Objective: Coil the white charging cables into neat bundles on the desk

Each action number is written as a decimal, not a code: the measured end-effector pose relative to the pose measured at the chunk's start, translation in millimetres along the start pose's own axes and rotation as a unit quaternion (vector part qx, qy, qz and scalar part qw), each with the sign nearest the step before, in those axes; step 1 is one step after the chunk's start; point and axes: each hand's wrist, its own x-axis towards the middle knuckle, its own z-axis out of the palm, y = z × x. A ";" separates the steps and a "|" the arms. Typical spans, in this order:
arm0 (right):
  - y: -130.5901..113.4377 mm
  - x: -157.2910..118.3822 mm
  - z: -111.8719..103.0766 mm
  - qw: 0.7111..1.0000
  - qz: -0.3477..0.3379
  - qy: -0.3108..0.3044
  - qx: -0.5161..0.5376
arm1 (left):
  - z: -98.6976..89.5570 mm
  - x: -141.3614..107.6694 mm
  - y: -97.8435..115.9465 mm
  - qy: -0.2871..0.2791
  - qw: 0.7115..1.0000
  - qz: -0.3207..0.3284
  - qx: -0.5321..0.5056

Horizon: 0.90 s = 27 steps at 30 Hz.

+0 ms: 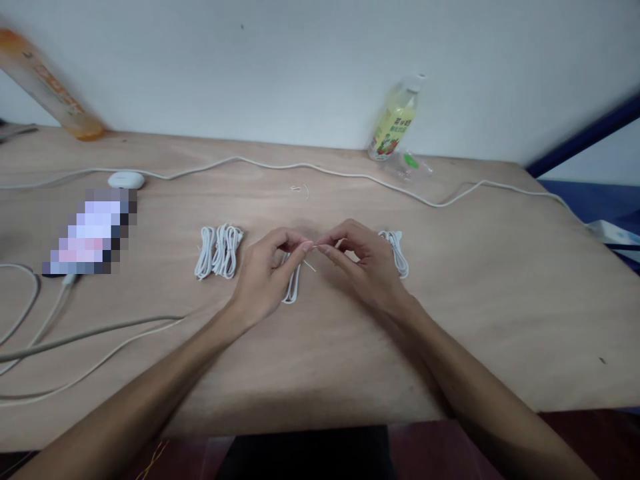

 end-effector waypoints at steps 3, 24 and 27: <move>-0.8 -1.3 2.5 1.000 0.001 0.008 0.010 | 0.1 -0.6 0.5 0.014 1.000 0.011 0.024; -3.6 -2.2 14.2 0.986 0.097 0.053 0.124 | 4.7 -2.4 5.9 0.045 0.998 -0.016 -0.047; -3.2 -1.3 12.7 0.986 0.100 0.051 0.123 | 3.5 -1.6 6.3 0.033 0.998 -0.024 -0.046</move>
